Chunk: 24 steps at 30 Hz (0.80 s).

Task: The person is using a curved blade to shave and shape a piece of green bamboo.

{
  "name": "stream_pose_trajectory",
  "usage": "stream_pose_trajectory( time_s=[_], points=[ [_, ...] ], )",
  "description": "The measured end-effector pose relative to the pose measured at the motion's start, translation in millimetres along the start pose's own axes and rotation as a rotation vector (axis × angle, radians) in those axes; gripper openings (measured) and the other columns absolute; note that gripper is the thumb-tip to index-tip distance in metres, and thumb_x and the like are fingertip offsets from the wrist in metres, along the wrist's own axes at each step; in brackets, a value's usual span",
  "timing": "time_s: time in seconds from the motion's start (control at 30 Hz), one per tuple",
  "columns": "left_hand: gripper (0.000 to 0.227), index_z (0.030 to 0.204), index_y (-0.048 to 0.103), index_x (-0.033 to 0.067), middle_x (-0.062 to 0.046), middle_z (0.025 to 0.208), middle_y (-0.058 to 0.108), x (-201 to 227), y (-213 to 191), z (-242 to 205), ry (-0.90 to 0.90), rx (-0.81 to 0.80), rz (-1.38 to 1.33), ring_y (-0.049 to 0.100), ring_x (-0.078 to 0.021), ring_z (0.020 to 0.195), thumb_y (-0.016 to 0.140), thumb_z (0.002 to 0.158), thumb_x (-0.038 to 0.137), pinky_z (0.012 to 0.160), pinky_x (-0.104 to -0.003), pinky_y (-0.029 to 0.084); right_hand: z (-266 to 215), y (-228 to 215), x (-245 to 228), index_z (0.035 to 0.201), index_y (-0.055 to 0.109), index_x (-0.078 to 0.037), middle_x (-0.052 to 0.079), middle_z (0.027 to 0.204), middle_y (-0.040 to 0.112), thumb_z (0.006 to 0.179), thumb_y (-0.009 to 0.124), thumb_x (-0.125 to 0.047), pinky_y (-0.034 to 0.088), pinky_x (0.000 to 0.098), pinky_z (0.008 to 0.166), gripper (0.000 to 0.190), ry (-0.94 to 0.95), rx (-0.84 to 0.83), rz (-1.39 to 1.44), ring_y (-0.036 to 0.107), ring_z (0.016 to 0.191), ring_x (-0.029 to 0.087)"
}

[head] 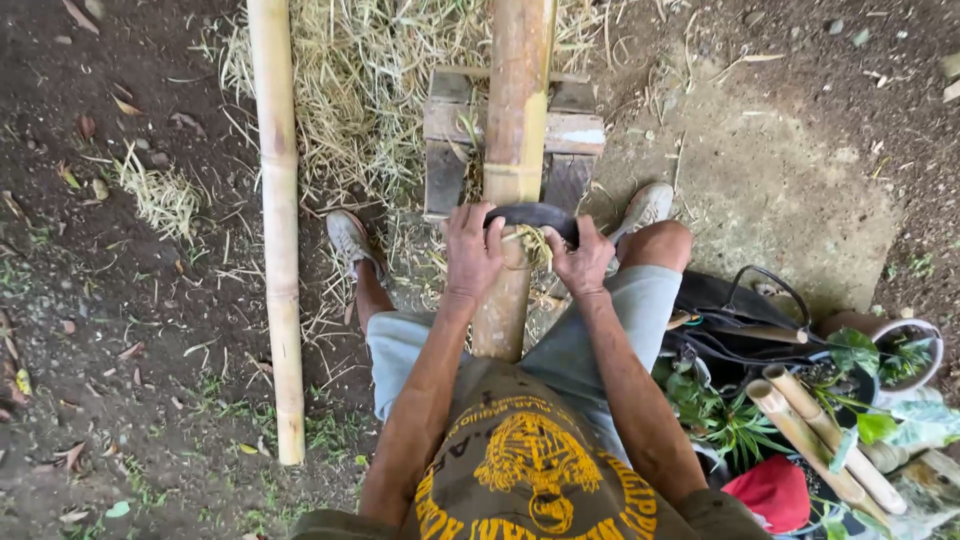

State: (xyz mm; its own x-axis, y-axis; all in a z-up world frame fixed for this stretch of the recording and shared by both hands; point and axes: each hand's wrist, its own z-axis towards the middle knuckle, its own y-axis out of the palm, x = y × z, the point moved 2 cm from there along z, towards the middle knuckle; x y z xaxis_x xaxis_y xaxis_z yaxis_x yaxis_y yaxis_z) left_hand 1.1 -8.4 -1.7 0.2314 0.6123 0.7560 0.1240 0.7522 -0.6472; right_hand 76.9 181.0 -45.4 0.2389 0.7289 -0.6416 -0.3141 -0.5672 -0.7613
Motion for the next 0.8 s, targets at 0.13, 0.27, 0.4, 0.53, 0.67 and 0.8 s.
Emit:
stream_pose_trajectory(
  time_s=[0.13,0.27,0.4,0.53,0.67,0.8],
  points=[
    [0.016,0.108,0.064,0.0068,-0.014,0.099,0.065,-8.9,14.6,3.9,-0.059,-0.006,0.047,0.059,-0.0312,0.097,0.067,0.094,0.014,0.088,-0.047,0.040,12.7,2.6,8.0,0.085,0.053,-0.007,0.015,0.066,0.063,0.089,0.083,-0.044,0.052,0.0460,0.058,0.048,-0.015,-0.032,0.032,0.065,0.061,0.039],
    [0.017,0.109,0.065,0.0070,-0.013,0.101,0.068,-4.7,20.4,30.1,-0.035,-0.006,0.068,0.061,-0.0266,0.096,0.067,0.094,0.015,0.087,-0.047,0.040,28.8,14.1,10.9,0.088,0.054,-0.005,0.014,0.064,0.061,0.089,0.082,-0.048,0.052,0.0460,0.058,0.052,0.105,-0.073,0.063,0.063,0.057,0.035],
    [0.022,0.114,0.065,0.0055,-0.014,0.104,0.067,5.7,17.1,48.4,0.086,0.003,0.125,0.061,-0.0286,0.100,0.064,0.094,0.014,0.085,-0.045,0.041,35.5,19.3,6.2,0.101,0.061,-0.003,0.016,0.070,0.063,0.093,0.077,-0.046,0.052,0.0447,0.058,0.046,0.055,0.087,0.254,0.062,0.059,0.032],
    [0.017,0.112,0.065,0.0055,-0.014,0.103,0.066,-1.9,22.1,5.0,0.049,-0.085,0.132,0.059,-0.0271,0.095,0.064,0.101,0.019,0.084,-0.045,0.041,-6.5,19.1,23.3,0.092,0.053,-0.002,0.016,0.067,0.060,0.091,0.081,-0.045,0.049,0.0464,0.059,0.051,0.156,0.015,0.132,0.058,0.058,0.034],
    [0.018,0.107,0.063,0.0053,-0.015,0.100,0.064,6.3,10.5,-1.5,-0.050,-0.029,0.103,0.059,-0.0314,0.099,0.064,0.094,0.018,0.086,-0.048,0.039,-3.3,10.5,23.4,0.087,0.054,-0.004,0.015,0.066,0.062,0.088,0.081,-0.042,0.050,0.0462,0.058,0.047,0.136,-0.064,0.112,0.062,0.057,0.036],
    [0.017,0.110,0.063,0.0071,-0.011,0.097,0.063,-16.5,28.5,26.2,-0.049,-0.040,0.090,0.059,-0.0262,0.094,0.060,0.098,0.019,0.090,-0.048,0.041,28.3,17.5,17.7,0.087,0.055,-0.004,0.016,0.069,0.065,0.088,0.085,-0.044,0.049,0.0481,0.058,0.050,0.105,-0.067,0.024,0.064,0.062,0.039]
  ],
)
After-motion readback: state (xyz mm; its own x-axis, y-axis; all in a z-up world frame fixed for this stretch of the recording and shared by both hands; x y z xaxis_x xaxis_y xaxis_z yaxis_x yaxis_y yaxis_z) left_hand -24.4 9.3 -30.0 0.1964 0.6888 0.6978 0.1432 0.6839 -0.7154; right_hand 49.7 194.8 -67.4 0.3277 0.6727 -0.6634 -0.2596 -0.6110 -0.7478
